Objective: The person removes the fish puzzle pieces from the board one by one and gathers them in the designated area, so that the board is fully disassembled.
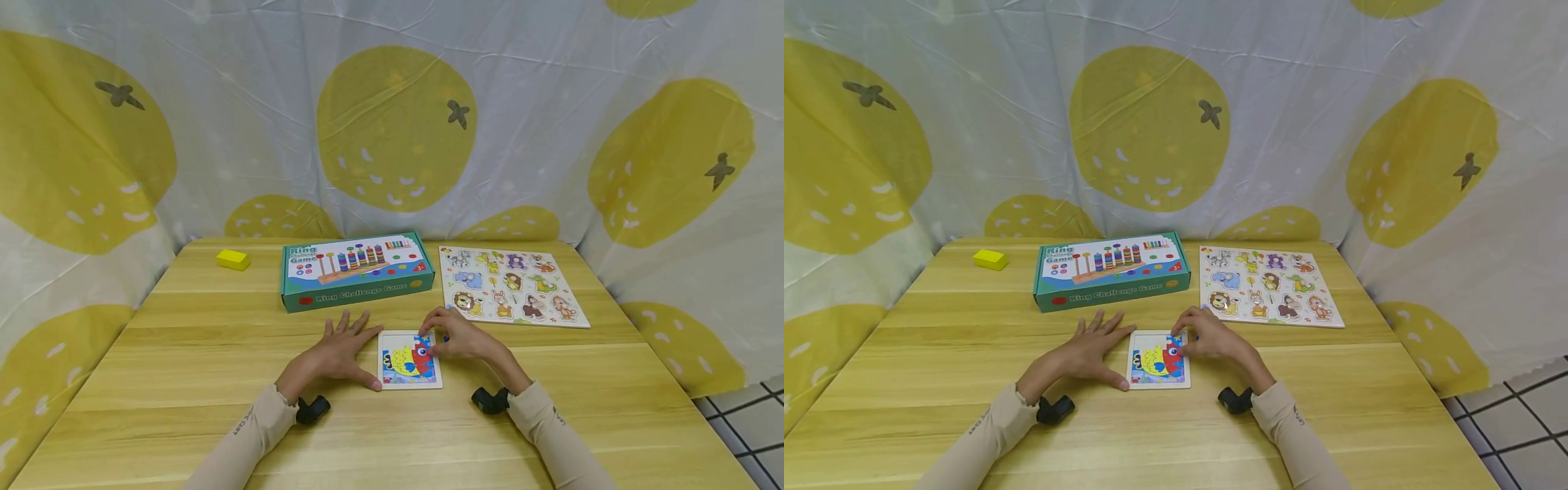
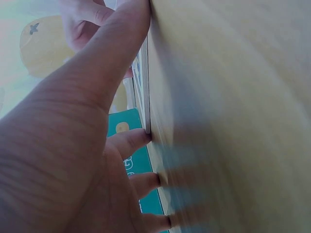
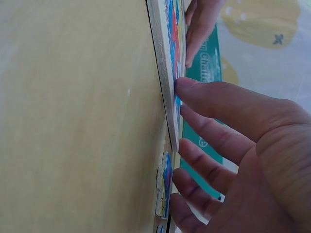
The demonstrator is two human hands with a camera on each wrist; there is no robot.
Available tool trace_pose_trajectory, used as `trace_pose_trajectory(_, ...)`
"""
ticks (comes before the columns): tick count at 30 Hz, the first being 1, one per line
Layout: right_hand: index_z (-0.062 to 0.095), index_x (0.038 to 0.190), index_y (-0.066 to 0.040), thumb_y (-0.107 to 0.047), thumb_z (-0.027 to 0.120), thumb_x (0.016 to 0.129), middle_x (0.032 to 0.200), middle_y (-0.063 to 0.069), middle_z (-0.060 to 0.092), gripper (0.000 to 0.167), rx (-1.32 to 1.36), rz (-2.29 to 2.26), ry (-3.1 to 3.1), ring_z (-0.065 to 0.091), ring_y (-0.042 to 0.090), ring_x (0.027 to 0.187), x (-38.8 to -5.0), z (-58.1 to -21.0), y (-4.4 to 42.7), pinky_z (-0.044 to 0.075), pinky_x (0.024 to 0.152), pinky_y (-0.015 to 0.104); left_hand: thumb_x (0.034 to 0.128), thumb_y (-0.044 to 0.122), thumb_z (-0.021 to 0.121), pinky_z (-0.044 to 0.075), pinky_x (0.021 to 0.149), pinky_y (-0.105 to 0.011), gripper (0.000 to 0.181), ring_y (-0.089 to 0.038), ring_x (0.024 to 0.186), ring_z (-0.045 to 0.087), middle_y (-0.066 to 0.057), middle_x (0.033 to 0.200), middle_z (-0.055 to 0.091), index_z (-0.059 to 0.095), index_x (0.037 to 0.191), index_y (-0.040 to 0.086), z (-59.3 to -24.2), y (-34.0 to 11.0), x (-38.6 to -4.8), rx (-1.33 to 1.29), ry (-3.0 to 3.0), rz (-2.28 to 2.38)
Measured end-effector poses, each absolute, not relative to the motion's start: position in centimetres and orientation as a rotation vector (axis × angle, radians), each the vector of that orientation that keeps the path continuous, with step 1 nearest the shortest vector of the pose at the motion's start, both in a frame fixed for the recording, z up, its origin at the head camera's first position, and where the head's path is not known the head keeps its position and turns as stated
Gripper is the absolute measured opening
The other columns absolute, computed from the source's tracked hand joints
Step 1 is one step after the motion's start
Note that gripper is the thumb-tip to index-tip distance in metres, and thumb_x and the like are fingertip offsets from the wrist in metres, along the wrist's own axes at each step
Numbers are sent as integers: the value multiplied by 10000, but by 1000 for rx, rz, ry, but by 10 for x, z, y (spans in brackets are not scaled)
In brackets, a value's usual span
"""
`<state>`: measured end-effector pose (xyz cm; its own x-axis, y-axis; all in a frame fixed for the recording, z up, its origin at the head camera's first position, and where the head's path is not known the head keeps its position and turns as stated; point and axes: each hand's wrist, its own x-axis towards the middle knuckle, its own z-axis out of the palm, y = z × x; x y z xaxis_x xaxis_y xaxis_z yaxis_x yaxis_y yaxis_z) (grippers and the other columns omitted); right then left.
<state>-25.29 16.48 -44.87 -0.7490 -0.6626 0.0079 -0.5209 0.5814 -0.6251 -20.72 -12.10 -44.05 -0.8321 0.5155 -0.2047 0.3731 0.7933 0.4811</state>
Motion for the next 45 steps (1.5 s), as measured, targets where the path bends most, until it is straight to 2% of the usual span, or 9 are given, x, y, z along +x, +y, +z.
trace_pose_trajectory(12,694,1009,-103,-99,753,798,1165,66,542,220,-1015,-899,2614,427,261,1096,-248,-446,164,384,921,427,649,657,759,-105,1084,-670,1059,-440,1433,-115,-107,1613,48,303,1516,254,-444,-121,-210,676,2658,606)
trace_pose_trajectory(45,648,1034,-106,-81,738,794,1170,61,546,257,-973,-884,2633,423,237,1093,-249,-450,162,384,927,414,659,642,763,-95,1085,-673,1054,-450,1432,-109,-121,1610,58,304,1516,238,-442,-121,-209,683,2657,599)
